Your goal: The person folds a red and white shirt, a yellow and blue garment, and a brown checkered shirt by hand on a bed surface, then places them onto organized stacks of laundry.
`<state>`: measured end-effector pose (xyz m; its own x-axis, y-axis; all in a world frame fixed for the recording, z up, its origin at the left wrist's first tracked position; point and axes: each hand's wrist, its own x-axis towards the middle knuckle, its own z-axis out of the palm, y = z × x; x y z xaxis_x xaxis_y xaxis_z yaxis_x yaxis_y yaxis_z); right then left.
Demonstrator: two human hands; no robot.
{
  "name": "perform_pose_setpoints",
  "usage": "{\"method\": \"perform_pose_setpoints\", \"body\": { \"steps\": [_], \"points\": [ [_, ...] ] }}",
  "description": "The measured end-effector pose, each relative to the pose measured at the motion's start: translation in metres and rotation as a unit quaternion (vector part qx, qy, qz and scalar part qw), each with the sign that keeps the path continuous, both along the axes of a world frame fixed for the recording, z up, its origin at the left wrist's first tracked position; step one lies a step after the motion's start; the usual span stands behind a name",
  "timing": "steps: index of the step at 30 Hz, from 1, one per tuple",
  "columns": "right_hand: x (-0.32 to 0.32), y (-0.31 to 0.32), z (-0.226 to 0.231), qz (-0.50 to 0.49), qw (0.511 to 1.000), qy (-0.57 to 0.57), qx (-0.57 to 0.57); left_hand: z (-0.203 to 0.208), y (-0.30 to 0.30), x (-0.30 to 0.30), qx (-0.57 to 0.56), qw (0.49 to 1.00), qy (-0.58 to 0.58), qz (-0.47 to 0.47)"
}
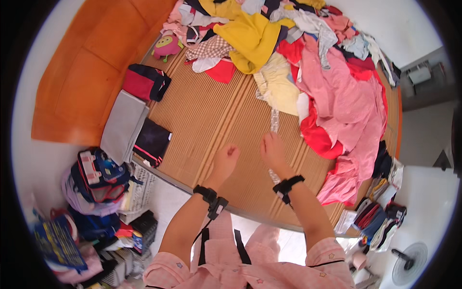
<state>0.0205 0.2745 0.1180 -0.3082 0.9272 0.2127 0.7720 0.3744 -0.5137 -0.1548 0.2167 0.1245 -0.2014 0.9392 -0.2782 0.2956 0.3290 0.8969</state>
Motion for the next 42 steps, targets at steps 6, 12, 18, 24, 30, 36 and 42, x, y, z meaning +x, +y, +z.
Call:
{"method": "perform_pose_setpoints", "body": {
  "steps": [6,12,18,24,30,36,42],
  "points": [
    [-0.063,0.088,-0.013,-0.007,0.997,-0.067,-0.034,-0.041,0.081,-0.084,-0.057,0.996,-0.052,-0.045],
    [-0.072,0.147,-0.027,-0.081,0.985,-0.117,-0.101,-0.057,0.146,-0.093,-0.041,0.997,-0.048,-0.045],
    [-0.066,0.192,-0.07,-0.084,0.978,-0.057,-0.183,-0.08,0.215,-0.089,-0.055,0.983,0.09,-0.153],
    [-0.06,0.223,-0.102,-0.074,0.985,0.035,-0.149,-0.121,0.303,-0.06,0.044,0.974,0.129,-0.182],
    [-0.055,0.226,-0.126,-0.104,0.97,0.108,-0.191,-0.132,0.352,-0.009,0.048,0.935,0.32,-0.147],
    [-0.056,0.227,-0.128,-0.127,0.964,0.085,-0.217,-0.132,0.386,0.008,0.093,0.918,0.38,-0.057],
    [-0.063,0.225,-0.118,-0.176,0.933,0.25,-0.189,-0.093,0.323,-0.016,0.098,0.983,-0.116,-0.1]
  ]
}}
